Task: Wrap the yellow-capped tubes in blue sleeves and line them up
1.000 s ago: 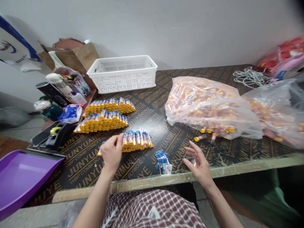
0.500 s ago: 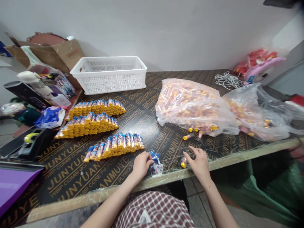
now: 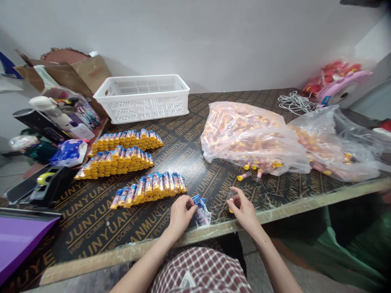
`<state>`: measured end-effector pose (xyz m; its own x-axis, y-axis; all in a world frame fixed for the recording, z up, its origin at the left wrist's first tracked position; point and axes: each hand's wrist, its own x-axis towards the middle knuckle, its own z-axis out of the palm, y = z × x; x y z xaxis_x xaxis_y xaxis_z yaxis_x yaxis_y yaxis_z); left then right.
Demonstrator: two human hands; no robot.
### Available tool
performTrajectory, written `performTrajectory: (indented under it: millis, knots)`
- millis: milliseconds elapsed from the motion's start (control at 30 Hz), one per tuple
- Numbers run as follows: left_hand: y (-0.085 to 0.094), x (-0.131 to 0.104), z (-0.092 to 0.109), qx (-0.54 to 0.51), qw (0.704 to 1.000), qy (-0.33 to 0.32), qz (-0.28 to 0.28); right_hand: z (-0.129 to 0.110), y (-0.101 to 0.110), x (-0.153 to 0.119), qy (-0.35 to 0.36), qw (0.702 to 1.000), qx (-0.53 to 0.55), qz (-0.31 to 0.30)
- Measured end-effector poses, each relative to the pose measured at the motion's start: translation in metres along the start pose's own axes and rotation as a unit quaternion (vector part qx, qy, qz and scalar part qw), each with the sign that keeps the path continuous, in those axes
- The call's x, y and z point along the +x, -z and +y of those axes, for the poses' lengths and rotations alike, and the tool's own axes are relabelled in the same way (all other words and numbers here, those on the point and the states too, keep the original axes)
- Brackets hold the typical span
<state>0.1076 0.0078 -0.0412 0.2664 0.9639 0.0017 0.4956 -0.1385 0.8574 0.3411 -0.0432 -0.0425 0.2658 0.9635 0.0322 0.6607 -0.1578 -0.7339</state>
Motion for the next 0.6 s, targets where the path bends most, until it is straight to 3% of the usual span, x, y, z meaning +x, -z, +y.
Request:
performTrajectory:
  millis: [67, 167, 233, 400, 600]
  knots:
    - [-0.001, 0.001, 0.002, -0.139, 0.988, 0.064, -0.006, -0.011, 0.001, -0.002, 0.013, 0.999, 0.051, -0.009]
    - [-0.001, 0.004, 0.007, -0.332, 0.929, 0.163, -0.011, -0.028, 0.002, -0.007, 0.035, 0.997, 0.063, -0.009]
    - [0.001, 0.005, 0.012, -0.403, 0.891, 0.211, -0.014, -0.038, 0.000, -0.012, 0.047, 0.997, 0.067, 0.000]
    - [0.006, 0.005, 0.019, -0.478, 0.835, 0.271, 0.000, -0.055, -0.008, -0.023, 0.069, 0.987, 0.123, 0.073]
    - [0.007, 0.007, 0.015, -0.509, 0.808, 0.292, 0.055, -0.065, -0.013, -0.033, 0.158, 0.975, 0.121, 0.102]
